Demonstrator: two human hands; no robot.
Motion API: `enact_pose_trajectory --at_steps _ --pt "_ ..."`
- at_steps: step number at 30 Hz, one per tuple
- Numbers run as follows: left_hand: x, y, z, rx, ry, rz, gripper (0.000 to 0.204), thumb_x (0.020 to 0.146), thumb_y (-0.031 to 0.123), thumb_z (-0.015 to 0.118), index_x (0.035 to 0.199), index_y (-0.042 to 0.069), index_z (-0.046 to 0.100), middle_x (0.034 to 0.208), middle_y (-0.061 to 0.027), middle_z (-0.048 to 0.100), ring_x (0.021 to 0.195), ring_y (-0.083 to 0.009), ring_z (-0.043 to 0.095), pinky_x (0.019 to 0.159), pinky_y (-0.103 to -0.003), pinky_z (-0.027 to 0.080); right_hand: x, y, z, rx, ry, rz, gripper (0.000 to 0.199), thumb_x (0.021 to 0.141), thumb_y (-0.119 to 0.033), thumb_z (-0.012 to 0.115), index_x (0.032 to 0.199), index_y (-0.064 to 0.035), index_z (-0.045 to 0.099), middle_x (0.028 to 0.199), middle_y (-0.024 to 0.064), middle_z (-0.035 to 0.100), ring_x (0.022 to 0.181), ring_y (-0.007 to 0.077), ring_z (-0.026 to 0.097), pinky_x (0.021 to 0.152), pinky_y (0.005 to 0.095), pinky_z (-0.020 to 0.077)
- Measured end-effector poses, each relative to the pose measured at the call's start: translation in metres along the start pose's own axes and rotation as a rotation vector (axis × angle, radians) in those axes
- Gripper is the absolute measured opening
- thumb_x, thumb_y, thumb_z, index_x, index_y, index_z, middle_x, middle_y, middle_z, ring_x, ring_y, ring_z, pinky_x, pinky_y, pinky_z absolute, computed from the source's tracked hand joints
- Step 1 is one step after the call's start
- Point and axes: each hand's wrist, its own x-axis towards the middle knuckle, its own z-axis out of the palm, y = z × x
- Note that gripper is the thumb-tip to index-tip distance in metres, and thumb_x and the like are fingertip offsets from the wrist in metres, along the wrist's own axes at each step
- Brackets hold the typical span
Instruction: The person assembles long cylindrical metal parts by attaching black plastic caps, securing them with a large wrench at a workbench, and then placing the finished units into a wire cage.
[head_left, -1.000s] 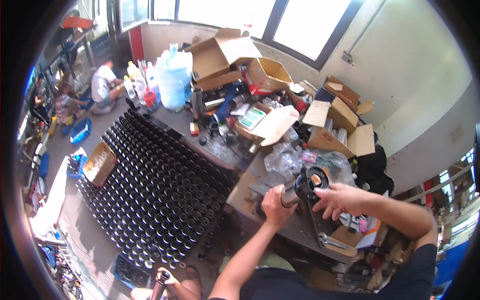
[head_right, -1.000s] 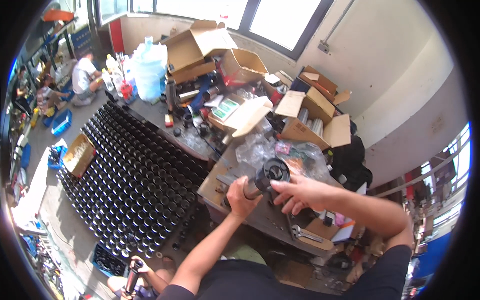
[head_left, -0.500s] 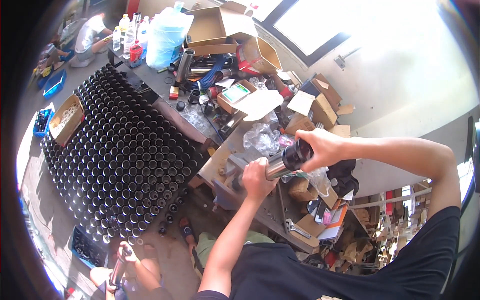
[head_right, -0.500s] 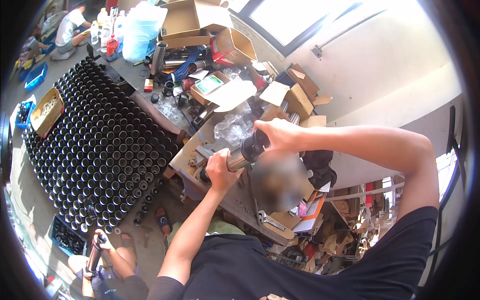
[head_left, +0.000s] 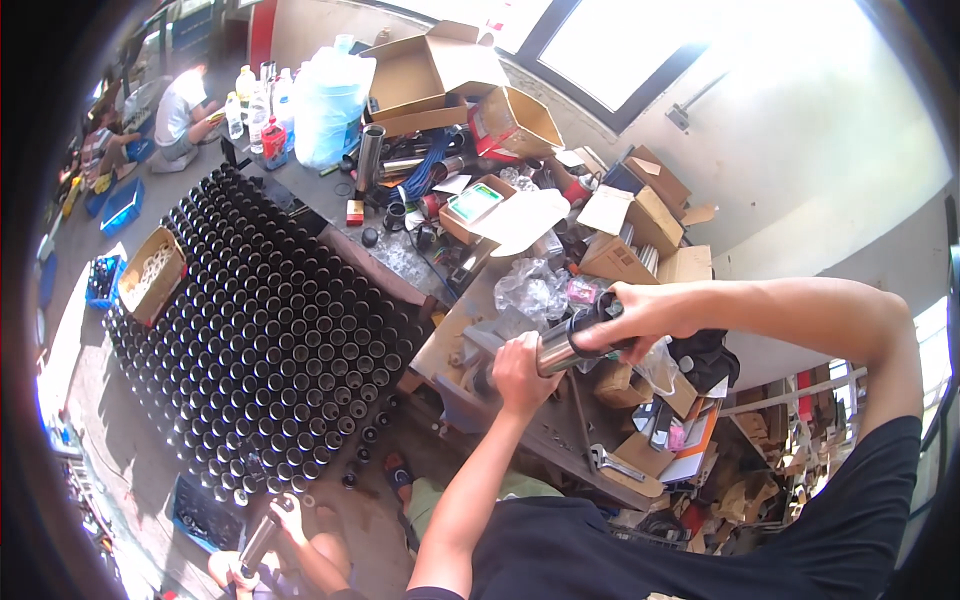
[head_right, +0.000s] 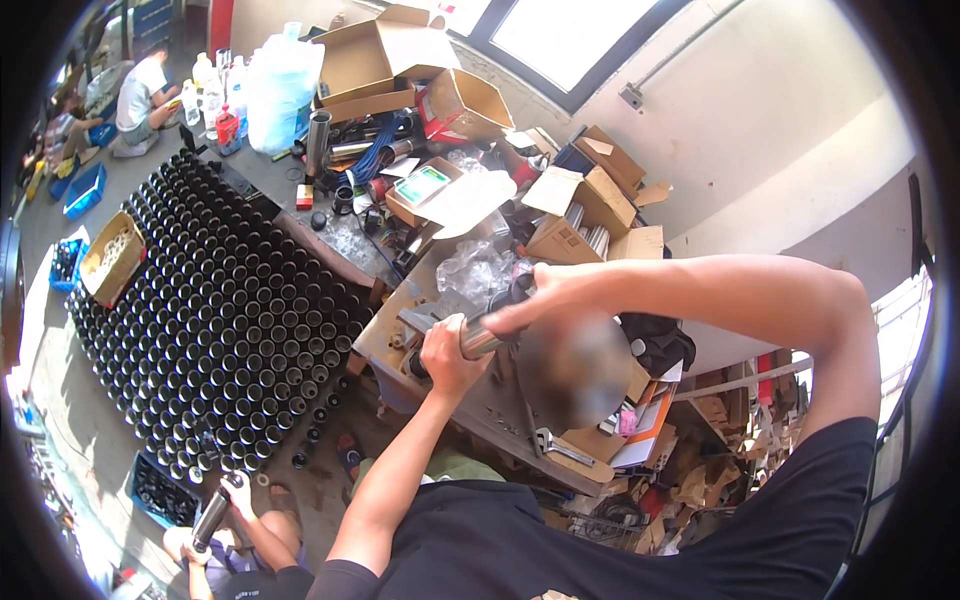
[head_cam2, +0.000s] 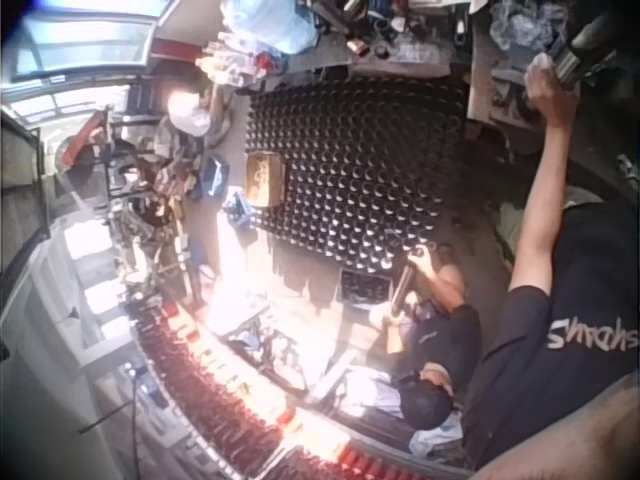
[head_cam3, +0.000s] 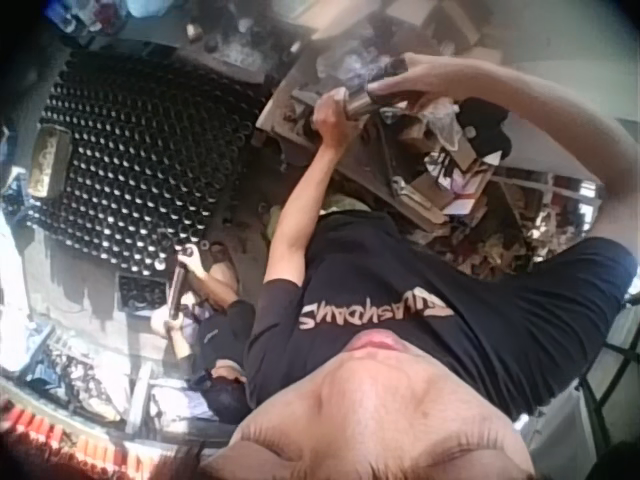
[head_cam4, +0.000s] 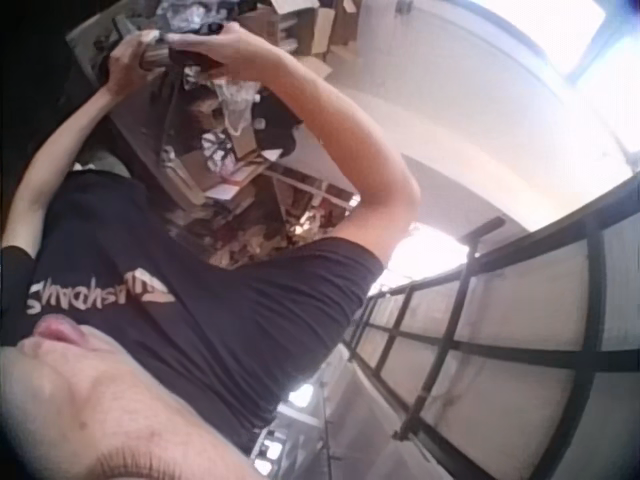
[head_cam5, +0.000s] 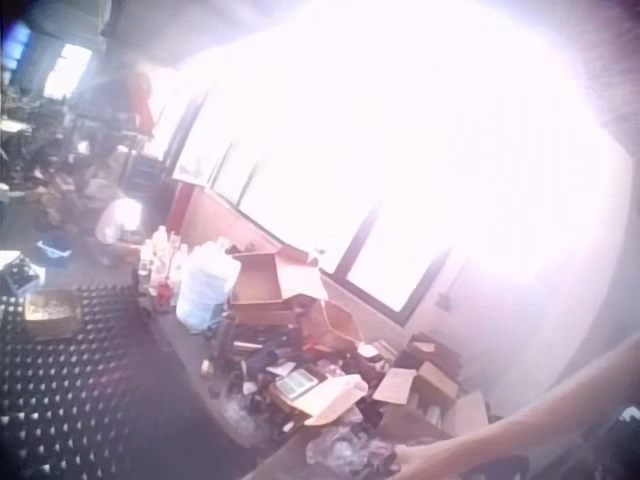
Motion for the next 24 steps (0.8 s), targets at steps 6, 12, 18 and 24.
enact_pose_trajectory --at_steps 6,12,18,24 --pt "0.001 -0.009 0.002 0.050 0.002 0.023 0.066 0.059 0.021 0.090 0.113 0.004 0.057 0.094 -0.0132 0.065 0.082 -0.0362 0.065 0.073 -0.044 0.051 0.030 0.032 0.004 -0.526 0.398 -0.270 0.061 0.080 -0.036 0.081 0.115 0.0009 0.048 0.103 0.0165 0.060 0.084 0.0287 0.067 0.074 0.0366 0.0593" --pt "-0.006 -0.005 0.004 0.031 0.003 0.008 0.065 0.059 0.021 0.089 0.113 0.005 0.057 0.098 -0.0132 0.065 0.085 -0.0352 0.065 0.075 -0.045 0.051 0.020 0.019 -0.031 -1.607 0.055 -1.141 0.042 0.082 -0.015 0.071 0.119 -0.0116 0.050 0.127 0.0120 0.051 0.113 0.0327 0.058 0.084 0.0379 0.0554" --pt "-0.004 -0.010 -0.001 0.017 -0.012 -0.018 0.066 0.059 0.019 0.087 0.116 0.004 0.058 0.102 -0.0127 0.065 0.090 -0.0323 0.064 0.078 -0.043 0.050 0.007 0.017 0.004 -0.683 0.313 -0.432 0.098 0.079 -0.047 0.085 0.145 0.0051 0.034 0.140 0.0227 0.048 0.113 0.0286 0.061 0.088 0.0374 0.0579" --pt "-0.002 -0.005 0.000 0.022 -0.011 -0.004 0.067 0.060 0.021 0.088 0.117 0.004 0.057 0.101 -0.0130 0.065 0.089 -0.0333 0.064 0.078 -0.043 0.050 0.014 0.012 0.008 -0.749 0.411 -0.420 0.059 0.078 -0.030 0.082 0.116 0.0018 0.051 0.102 0.0206 0.064 0.094 0.0317 0.068 0.078 0.0390 0.0574"
